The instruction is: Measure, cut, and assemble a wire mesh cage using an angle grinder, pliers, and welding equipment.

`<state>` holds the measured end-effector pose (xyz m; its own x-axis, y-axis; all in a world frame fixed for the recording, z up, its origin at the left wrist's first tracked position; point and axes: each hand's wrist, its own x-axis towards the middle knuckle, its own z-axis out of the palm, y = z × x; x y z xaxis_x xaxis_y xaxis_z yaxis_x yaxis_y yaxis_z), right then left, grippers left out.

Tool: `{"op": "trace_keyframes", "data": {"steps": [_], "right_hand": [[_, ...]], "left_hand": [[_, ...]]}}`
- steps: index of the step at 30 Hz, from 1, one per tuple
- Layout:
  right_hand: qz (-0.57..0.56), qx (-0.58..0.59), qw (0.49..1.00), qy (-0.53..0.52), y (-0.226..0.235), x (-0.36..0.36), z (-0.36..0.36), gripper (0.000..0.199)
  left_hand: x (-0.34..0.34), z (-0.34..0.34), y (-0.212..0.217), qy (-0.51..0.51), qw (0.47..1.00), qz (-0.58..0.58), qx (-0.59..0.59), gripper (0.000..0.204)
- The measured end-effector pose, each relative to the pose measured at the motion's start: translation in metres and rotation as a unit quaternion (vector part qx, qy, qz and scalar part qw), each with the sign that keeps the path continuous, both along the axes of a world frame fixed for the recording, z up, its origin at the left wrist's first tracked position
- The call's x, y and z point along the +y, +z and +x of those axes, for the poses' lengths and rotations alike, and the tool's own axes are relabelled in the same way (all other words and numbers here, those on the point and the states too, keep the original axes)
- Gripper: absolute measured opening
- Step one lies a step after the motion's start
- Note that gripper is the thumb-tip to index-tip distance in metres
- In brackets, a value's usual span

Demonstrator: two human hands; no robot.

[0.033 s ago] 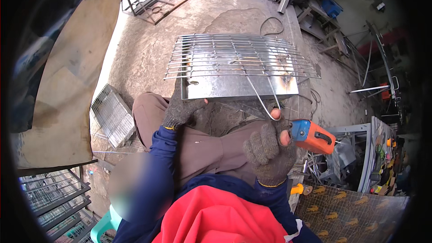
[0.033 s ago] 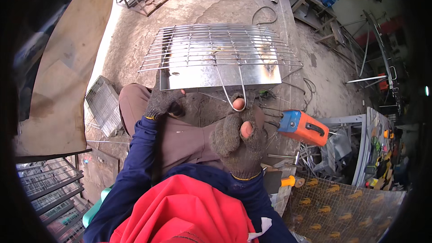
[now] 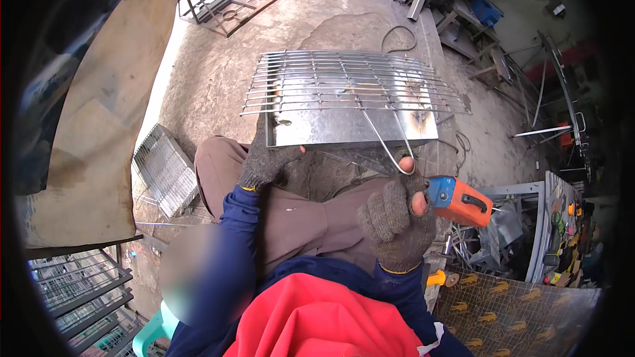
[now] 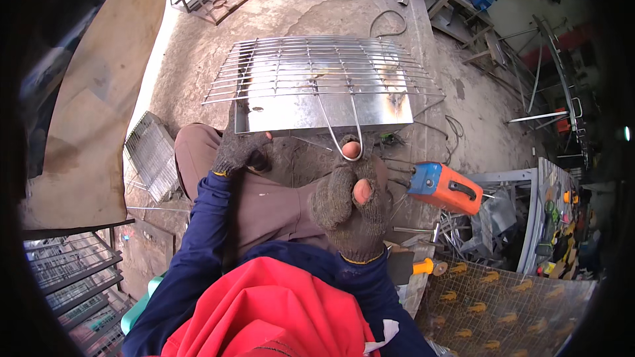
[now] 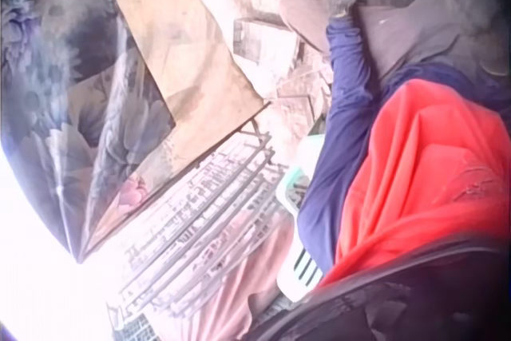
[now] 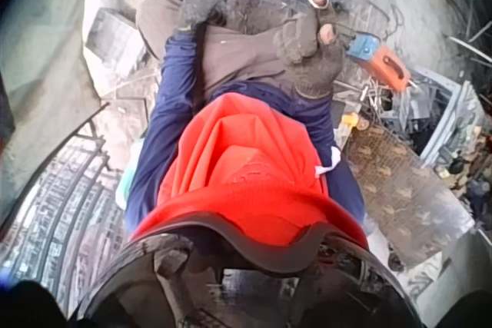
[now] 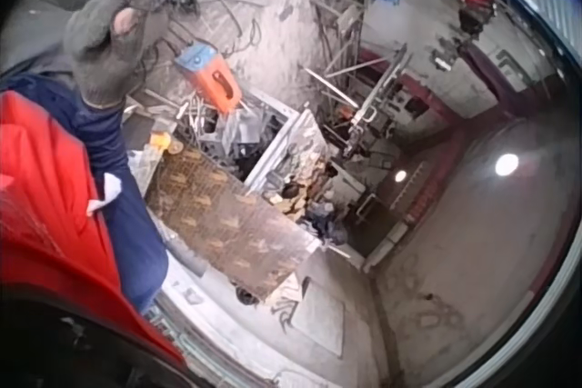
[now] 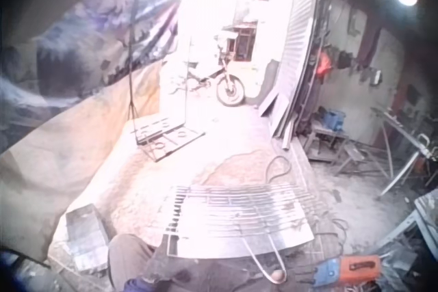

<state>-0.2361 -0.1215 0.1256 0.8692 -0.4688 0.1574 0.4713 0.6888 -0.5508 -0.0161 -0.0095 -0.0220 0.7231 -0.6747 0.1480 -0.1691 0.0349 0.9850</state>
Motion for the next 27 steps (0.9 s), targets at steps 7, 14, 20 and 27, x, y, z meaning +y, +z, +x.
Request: {"op": "trace_keyframes", "data": {"steps": [7,14,20,27], "right_hand": [[-0.095,-0.015,0.995,0.036,0.106,-0.059,0.087,0.058],[-0.270,0.146,0.951,-0.033,0.172,-0.164,0.226,0.017],[-0.397,0.270,0.877,-0.003,0.111,-0.263,0.297,0.034],[-0.612,0.441,0.648,-0.107,0.033,-0.224,0.312,0.031]], "left_hand": [[0.000,0.000,-0.010,0.014,0.999,-0.029,-0.019,0.104],[-0.001,0.003,0.006,-0.016,1.000,0.001,0.006,0.112],[-0.012,0.005,-0.010,0.016,0.997,-0.037,-0.061,0.116],[-0.002,0.011,-0.004,0.018,0.999,-0.032,-0.019,0.122]]}}
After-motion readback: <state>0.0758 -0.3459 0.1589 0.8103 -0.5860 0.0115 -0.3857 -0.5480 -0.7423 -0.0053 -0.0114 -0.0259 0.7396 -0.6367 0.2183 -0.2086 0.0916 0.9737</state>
